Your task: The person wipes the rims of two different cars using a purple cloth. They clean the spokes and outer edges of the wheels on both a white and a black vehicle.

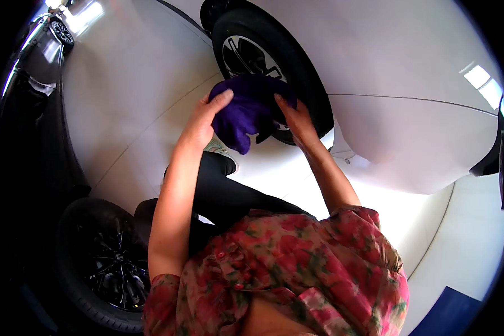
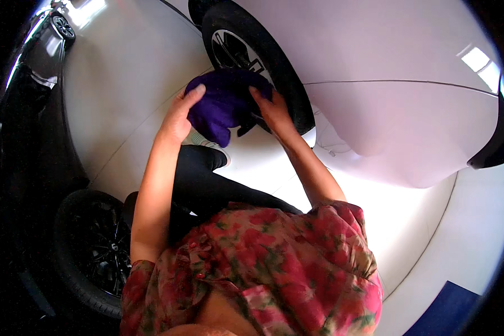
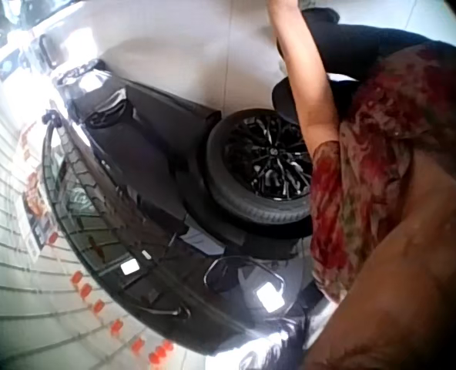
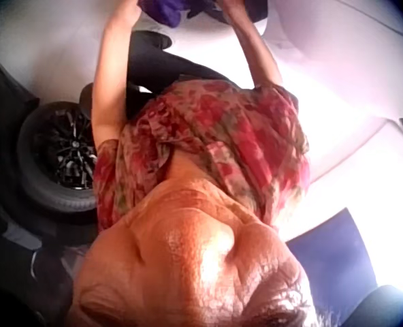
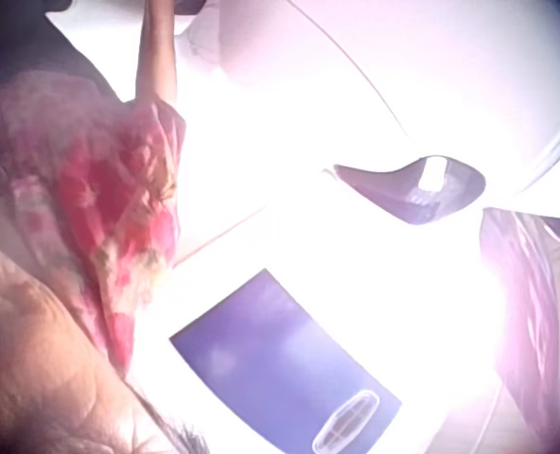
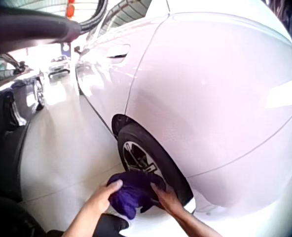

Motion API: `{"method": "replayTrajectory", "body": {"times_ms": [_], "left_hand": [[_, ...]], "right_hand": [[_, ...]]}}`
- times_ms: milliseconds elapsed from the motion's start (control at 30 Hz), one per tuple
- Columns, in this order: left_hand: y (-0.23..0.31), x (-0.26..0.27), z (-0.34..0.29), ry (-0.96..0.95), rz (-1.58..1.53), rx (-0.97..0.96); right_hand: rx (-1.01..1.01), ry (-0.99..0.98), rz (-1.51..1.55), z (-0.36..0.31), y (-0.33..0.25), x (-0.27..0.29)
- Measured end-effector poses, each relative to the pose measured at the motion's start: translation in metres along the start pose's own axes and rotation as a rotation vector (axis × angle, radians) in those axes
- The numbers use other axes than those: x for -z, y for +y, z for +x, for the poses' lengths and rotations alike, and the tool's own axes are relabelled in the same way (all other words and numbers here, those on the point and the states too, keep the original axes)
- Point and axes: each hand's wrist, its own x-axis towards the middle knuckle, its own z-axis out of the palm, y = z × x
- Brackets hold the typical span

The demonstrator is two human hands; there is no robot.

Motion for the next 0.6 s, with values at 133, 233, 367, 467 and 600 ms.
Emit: {"method": "replayTrajectory", "body": {"times_ms": [133,233,367,467,600], "left_hand": [[-0.011,-0.029,0.026,0.293,-0.056,-0.073],[-0.027,-0.034,0.047,0.227,0.150,-0.112],[-0.044,-0.042,0.042,0.216,1.097,-0.395],[-0.037,-0.043,0.022,0.135,1.037,-0.450],[-0.017,-0.066,0.010,0.077,0.674,-0.342]], "right_hand": [[-0.172,-0.104,-0.296,-0.019,0.014,0.023],[0.222,-0.165,-0.381,-0.032,0.021,0.029],[0.490,-0.061,-0.672,-0.030,0.014,0.038],[0.275,-0.248,-0.516,-0.030,-0.002,0.039],[0.244,-0.318,-0.294,-0.032,0.001,0.019]]}}
